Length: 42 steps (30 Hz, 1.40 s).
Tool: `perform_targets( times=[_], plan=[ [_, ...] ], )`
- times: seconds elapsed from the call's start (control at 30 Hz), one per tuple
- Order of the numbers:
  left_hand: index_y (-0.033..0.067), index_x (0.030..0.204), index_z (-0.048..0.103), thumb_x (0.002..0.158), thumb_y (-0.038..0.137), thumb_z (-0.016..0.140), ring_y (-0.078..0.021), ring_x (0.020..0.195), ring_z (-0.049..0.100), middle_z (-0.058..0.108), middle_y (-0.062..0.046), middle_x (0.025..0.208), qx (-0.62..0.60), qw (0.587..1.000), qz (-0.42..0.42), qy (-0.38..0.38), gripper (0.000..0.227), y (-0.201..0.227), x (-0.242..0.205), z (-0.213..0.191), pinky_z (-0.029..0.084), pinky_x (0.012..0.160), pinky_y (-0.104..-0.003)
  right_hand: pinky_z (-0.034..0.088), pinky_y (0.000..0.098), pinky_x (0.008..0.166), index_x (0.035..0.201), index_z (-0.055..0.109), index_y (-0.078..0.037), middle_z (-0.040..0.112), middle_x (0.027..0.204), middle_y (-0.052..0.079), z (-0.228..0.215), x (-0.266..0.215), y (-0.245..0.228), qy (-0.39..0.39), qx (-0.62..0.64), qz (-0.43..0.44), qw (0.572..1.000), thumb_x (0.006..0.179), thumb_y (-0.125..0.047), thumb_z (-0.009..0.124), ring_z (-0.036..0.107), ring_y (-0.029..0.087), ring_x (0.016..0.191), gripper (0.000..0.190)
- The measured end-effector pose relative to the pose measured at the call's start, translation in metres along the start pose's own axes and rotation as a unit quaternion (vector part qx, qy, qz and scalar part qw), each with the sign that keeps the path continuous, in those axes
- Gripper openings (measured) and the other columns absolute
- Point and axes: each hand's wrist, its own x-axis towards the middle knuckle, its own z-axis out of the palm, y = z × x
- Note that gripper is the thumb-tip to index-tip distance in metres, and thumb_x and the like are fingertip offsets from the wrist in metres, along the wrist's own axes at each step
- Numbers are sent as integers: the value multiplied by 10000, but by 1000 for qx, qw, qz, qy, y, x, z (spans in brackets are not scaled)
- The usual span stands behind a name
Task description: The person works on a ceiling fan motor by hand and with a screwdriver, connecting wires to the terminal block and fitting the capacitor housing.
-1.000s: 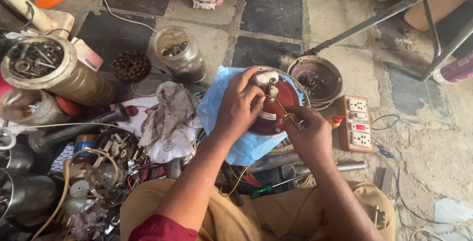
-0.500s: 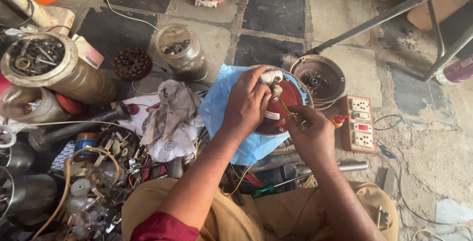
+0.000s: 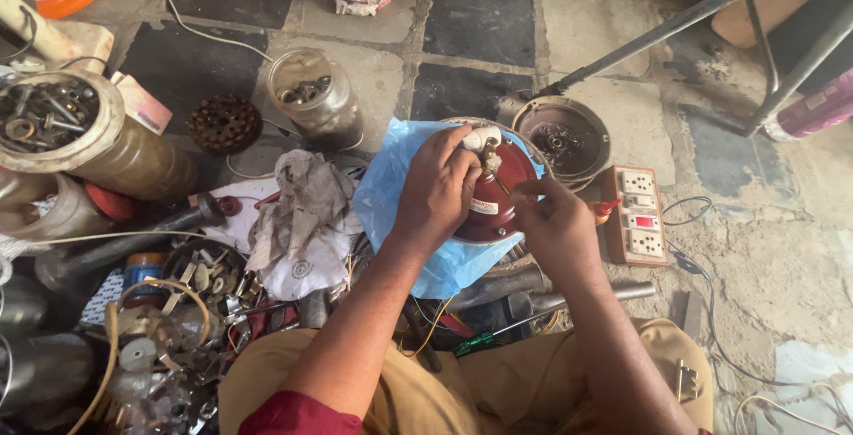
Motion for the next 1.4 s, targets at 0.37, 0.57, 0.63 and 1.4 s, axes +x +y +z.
perform_targets(
  times=[0.37,0.57,0.63,1.4],
  plan=[
    [20,941,624,876,59,724,-387,1249,574,587,-170,1341,3,1000,22,19,126,4,1,-5,445,1079,-498,506,261,580,1140,740,-41,757,784,72,-1,4,-2,-26,-36,20,999,917,-217,705,641,89,635,287],
    [26,935,629,871,64,723,-375,1244,581,594,-159,1335,1,1000,11,16,121,1,0,-3,448,1077,-497,511,268,578,1116,730,-28,752,752,72,-1,6,-4,-37,-50,27,998,898,-242,718,656,92,635,305],
    [29,930,629,866,71,724,-371,1243,582,593,-156,1340,4,1000,11,13,122,0,-1,-4,451,1074,-495,508,276,553,1111,749,-40,739,741,63,0,6,-3,-31,-38,58,997,942,-254,682,639,95,597,282],
    [51,959,636,902,115,735,-372,1234,586,587,-131,1343,32,999,2,23,131,-3,-5,7,473,1052,-485,397,266,443,1114,696,2,705,725,57,-3,12,11,-116,281,225,926,948,-307,626,537,106,503,358]
  ],
)
